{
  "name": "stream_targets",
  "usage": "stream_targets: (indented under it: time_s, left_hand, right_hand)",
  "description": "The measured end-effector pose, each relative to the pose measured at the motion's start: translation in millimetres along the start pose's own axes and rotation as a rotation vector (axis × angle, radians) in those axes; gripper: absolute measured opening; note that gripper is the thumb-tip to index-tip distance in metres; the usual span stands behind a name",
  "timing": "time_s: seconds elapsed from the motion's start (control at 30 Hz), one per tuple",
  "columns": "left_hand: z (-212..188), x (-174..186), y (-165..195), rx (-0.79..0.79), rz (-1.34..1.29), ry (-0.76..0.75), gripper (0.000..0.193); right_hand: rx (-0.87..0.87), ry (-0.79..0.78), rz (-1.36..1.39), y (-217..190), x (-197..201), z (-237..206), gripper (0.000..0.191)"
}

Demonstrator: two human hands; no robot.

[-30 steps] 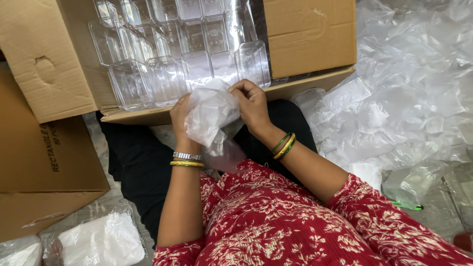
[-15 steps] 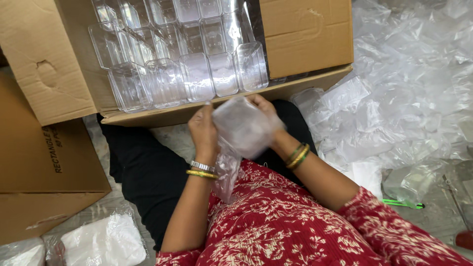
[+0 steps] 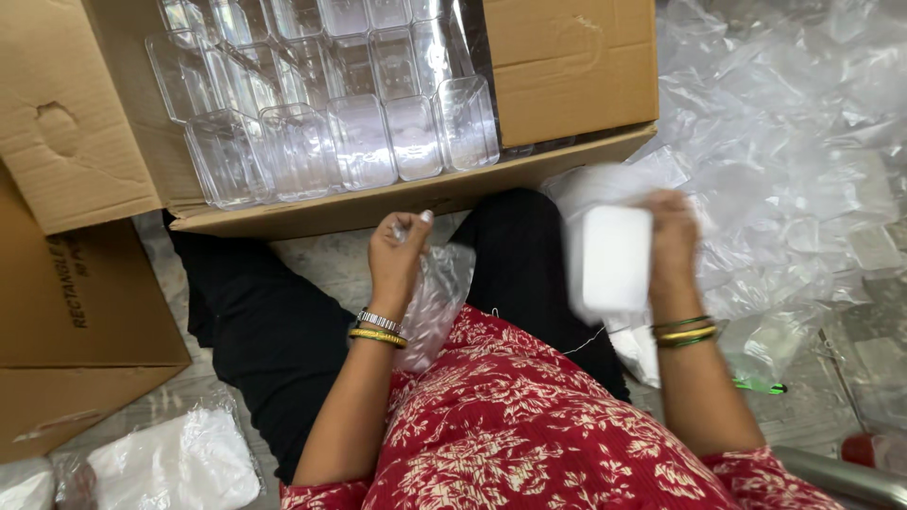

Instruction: The person sits on the floor and packs clear plastic containers into thin plastic bags one at a time, then places the bagged containers into a cardboard box. They open each bag, insert a container, and set the filled bag aside while surrounded by piles of plastic packaging.

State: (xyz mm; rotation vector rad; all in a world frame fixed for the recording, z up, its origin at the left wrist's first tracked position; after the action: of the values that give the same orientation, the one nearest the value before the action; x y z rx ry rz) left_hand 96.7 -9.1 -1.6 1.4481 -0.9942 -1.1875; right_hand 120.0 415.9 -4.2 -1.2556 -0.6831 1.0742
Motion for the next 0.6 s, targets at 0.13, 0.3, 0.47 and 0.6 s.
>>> stream_targets:
  time_s: [0.13,0.3,0.47,0.6]
  left_hand:
    - [-3.1,7.3,-13.1,-0.043,0.093,-0.005,0.034]
    - [0.6,7.2,-34.7,-0.031,0.066,0.064,0.044]
    - [3.0,5.9,-49.6,0.01,0.061,0.088,0.023]
    - [2.0,8.4,-40.4,-0.137,0.05,0.067,0.023]
  right_hand:
    - [0.405,0.486,0.089,-28.5,105.7,36.6,0.016]
    - [0.552,0.746,-0.433,-52.6,137.3,42.7,0.025]
    - [0.635,0.448,-1.054,-39.2,42.1,-5.6,0.071]
    - [0.523,0.383,-1.217,-30.2,14.1,-14.5,0.076]
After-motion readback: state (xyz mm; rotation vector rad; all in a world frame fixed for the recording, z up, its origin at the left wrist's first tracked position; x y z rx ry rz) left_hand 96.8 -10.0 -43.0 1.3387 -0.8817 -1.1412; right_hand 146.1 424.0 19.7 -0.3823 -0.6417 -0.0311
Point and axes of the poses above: each hand's wrist, its own z-axis towards the middle knuckle, its own x-axis out of the back of the hand, y = z × x, the point moved 5 cm from there along z, towards the middle knuckle, and after that the axes turned 3 degrees about y, right-handed, at the moved point
